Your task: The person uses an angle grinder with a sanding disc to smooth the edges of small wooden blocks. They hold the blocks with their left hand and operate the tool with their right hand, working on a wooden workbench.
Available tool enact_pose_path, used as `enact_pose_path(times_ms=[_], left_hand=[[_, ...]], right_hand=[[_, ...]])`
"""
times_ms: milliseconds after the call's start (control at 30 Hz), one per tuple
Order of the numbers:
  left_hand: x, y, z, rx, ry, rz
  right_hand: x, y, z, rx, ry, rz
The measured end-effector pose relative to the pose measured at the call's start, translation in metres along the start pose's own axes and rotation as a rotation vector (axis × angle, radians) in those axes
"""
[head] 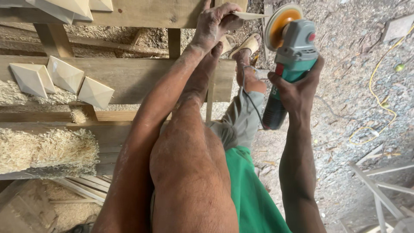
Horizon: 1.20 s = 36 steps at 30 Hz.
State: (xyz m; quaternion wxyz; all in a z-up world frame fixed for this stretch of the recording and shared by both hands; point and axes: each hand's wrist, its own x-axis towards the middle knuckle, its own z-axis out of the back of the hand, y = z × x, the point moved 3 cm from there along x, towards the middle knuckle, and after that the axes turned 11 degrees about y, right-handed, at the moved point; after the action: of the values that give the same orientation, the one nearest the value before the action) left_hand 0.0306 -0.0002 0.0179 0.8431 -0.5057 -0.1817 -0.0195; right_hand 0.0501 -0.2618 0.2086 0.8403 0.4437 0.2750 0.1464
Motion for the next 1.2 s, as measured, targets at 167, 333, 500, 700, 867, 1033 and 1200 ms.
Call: enact_pose_path(times_ms=[167,333,500,700,867,1033,1200], left_hand=[[0.001,-0.001,0.001,-0.003,0.015,0.043],[-0.004,-0.001,0.000,0.085,-0.029,-0.004],[-0.006,0.000,0.001,0.035,-0.009,0.004],[-0.006,-0.001,0.002,0.018,-0.038,0.004],[-0.005,-0.006,0.005,0.018,-0.042,-0.004],[-0.005,-0.007,0.002,0.028,0.010,0.025],[-0.008,0.009,-0.007,0.060,0.005,0.025]], right_hand=[[0.004,0.023,-0.026,-0.150,0.080,-0.113],[0.009,0.033,-0.046,-0.216,0.115,-0.072],[0.013,0.039,-0.052,-0.291,0.139,-0.007],[0.021,0.042,-0.057,-0.329,0.148,-0.014],[0.020,0.041,-0.056,-0.299,0.146,-0.018],[0.017,0.032,-0.046,-0.228,0.125,-0.016],[0.015,0.019,-0.026,-0.202,0.064,-0.127]])
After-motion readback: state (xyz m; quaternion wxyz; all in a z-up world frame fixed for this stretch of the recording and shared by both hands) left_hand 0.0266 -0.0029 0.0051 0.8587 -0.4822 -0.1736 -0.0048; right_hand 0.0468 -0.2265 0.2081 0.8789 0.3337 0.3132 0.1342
